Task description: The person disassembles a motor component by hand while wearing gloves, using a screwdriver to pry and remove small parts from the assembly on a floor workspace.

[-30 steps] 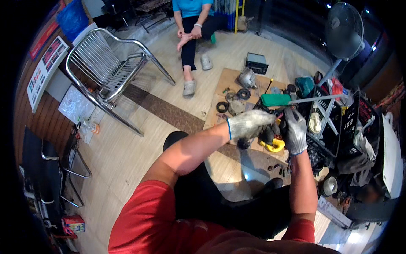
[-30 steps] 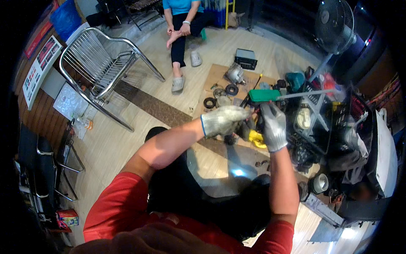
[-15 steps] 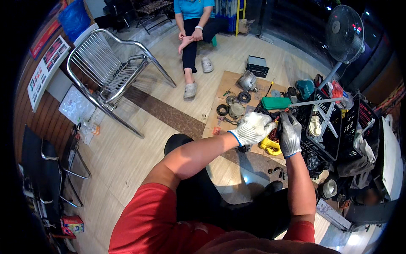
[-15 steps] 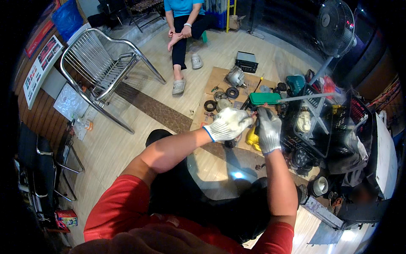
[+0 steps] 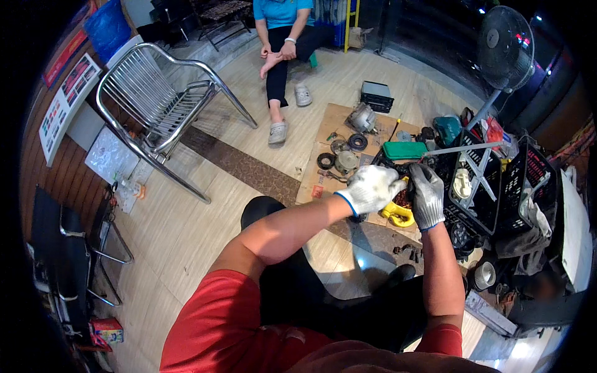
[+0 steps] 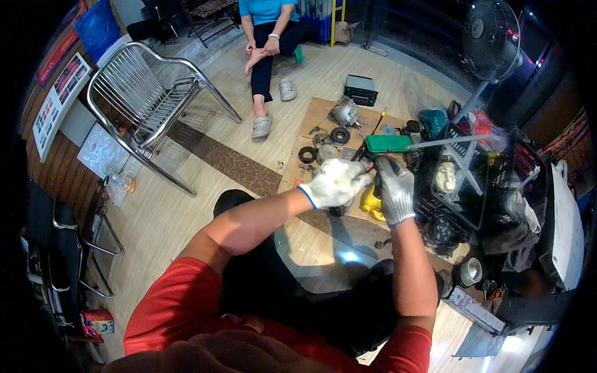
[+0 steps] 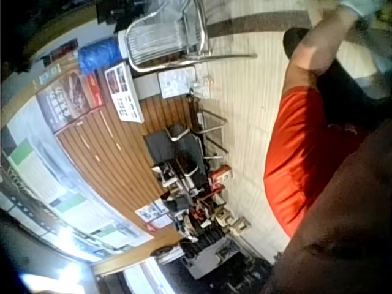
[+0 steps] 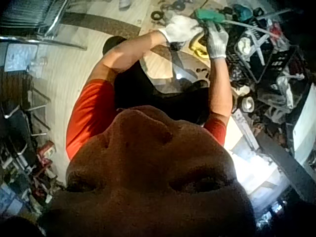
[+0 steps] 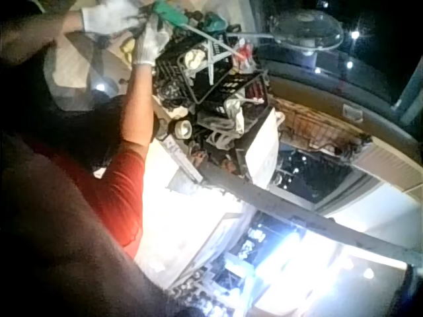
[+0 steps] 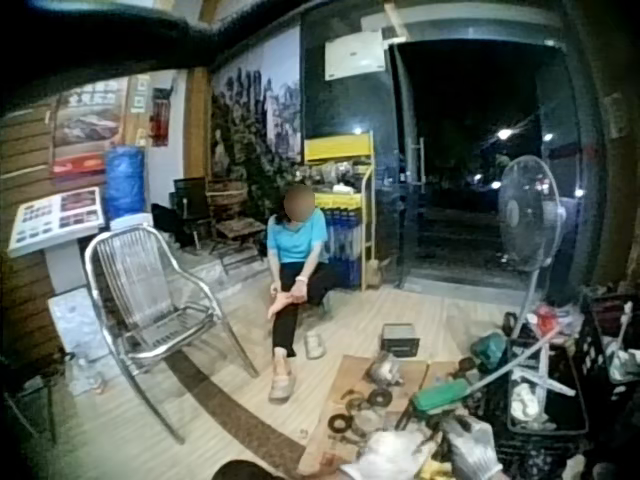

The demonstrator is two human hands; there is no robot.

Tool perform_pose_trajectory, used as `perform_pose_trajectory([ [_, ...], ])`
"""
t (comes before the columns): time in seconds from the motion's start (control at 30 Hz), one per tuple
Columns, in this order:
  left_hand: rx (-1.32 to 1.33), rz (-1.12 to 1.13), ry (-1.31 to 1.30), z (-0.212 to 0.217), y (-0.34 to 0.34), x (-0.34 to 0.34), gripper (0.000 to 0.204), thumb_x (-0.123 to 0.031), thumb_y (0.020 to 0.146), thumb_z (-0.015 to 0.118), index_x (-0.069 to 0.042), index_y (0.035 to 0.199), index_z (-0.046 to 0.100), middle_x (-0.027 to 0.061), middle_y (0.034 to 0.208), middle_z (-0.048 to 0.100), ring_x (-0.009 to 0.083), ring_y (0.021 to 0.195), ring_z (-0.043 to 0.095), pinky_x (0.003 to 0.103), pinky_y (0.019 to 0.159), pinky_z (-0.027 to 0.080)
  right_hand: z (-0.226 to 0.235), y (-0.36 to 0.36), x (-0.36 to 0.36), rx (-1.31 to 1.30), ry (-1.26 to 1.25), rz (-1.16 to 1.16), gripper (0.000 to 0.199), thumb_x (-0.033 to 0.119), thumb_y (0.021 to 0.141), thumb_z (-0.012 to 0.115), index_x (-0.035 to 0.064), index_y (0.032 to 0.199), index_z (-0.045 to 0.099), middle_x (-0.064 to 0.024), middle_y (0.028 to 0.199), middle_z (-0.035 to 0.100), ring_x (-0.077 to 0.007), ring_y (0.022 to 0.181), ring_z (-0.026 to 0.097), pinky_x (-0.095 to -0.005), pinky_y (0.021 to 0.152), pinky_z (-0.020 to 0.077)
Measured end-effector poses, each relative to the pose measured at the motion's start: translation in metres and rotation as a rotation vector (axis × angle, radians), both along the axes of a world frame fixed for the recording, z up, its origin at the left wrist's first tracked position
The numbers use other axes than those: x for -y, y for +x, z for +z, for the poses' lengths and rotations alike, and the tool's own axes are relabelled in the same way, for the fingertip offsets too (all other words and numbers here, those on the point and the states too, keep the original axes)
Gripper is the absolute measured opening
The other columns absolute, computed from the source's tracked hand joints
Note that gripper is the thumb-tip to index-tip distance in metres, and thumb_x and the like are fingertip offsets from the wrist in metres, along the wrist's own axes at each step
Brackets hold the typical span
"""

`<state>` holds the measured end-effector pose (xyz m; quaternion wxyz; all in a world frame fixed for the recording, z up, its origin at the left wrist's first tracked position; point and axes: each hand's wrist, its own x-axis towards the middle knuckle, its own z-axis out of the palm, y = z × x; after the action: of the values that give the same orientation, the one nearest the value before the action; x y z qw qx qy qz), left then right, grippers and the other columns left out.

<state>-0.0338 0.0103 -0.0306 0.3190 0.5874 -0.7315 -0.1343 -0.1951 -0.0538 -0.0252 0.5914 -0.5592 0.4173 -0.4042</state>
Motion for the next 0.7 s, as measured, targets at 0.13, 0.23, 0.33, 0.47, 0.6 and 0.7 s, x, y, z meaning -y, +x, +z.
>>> perform_pose_trajectory([
  [0.13,-1.103,-0.207,0.665,-0.005,0.013,0.007,0.038,-0.04,0.102,0.055,-0.004,0.104,0.067,0.0088,0.093,0.07,0.0172,0.082,0.066,0.033,0.072,0.053,0.002,-0.005,0.006,0.176,0.059,0.066,0.019,0.02,0.096,0.066,0.0026,0.103,0.068,0.0028,0.075,0.06,-0.0047,0.059,0.048,-0.0221,0.053,0.0369],
  [0.23,-1.458,-0.418,0.693,-0.014,0.011,0.007,0.032,-0.034,0.1,0.06,-0.004,0.11,0.064,0.008,0.094,0.07,0.0173,0.082,0.067,0.031,0.068,0.055,-0.004,-0.006,0.009,0.195,0.007,0.092,0.018,0.02,0.097,0.066,0.0028,0.102,0.068,0.0031,0.075,0.059,-0.0043,0.059,0.048,-0.0222,0.052,0.0365],
  [0.33,-1.267,-0.273,0.567,-0.006,0.002,0.004,0.03,-0.032,0.101,0.058,-0.003,0.103,0.067,0.0087,0.088,0.07,0.0167,0.074,0.067,0.031,0.064,0.054,-0.003,-0.006,0.007,0.193,0.056,0.099,0.017,0.019,0.097,0.065,0.0024,0.101,0.068,0.0037,0.077,0.059,-0.0038,0.063,0.048,-0.0214,0.056,0.0372],
  [0.47,-0.781,-0.211,0.395,-0.003,0.01,0.005,0.033,-0.032,0.102,0.056,-0.001,0.1,0.068,0.0071,0.085,0.069,0.015,0.072,0.065,0.032,0.063,0.053,-0.001,0.001,0.002,0.083,-0.046,0.034,0.022,0.019,0.098,0.065,-0.001,0.106,0.068,0.0007,0.079,0.063,-0.0041,0.068,0.05,-0.0216,0.06,0.0403],
  [0.6,-0.217,-0.078,0.042,-0.007,0.005,0.005,0.028,-0.028,0.099,0.056,-0.002,0.101,0.068,0.0129,0.085,0.069,0.0248,0.075,0.067,0.042,0.066,0.053,-0.006,0.0,0.002,-0.119,-0.219,-0.045,0.024,0.017,0.096,0.065,-0.003,0.109,0.068,-0.004,0.085,0.068,-0.0109,0.073,0.058,-0.0274,0.065,0.0463],
  [0.7,0.283,-0.05,-0.63,-0.019,0.004,0.004,0.019,-0.02,0.096,0.056,-0.003,0.093,0.066,0.0134,0.079,0.065,0.034,0.068,0.064,0.047,0.059,0.05,-0.019,-0.01,0.018,-0.759,-1.104,-0.069,0.02,0.015,0.093,0.059,0.0077,0.107,0.072,-0.0186,0.107,0.071,-0.0353,0.093,0.069,-0.0393,0.076,0.0533],
])
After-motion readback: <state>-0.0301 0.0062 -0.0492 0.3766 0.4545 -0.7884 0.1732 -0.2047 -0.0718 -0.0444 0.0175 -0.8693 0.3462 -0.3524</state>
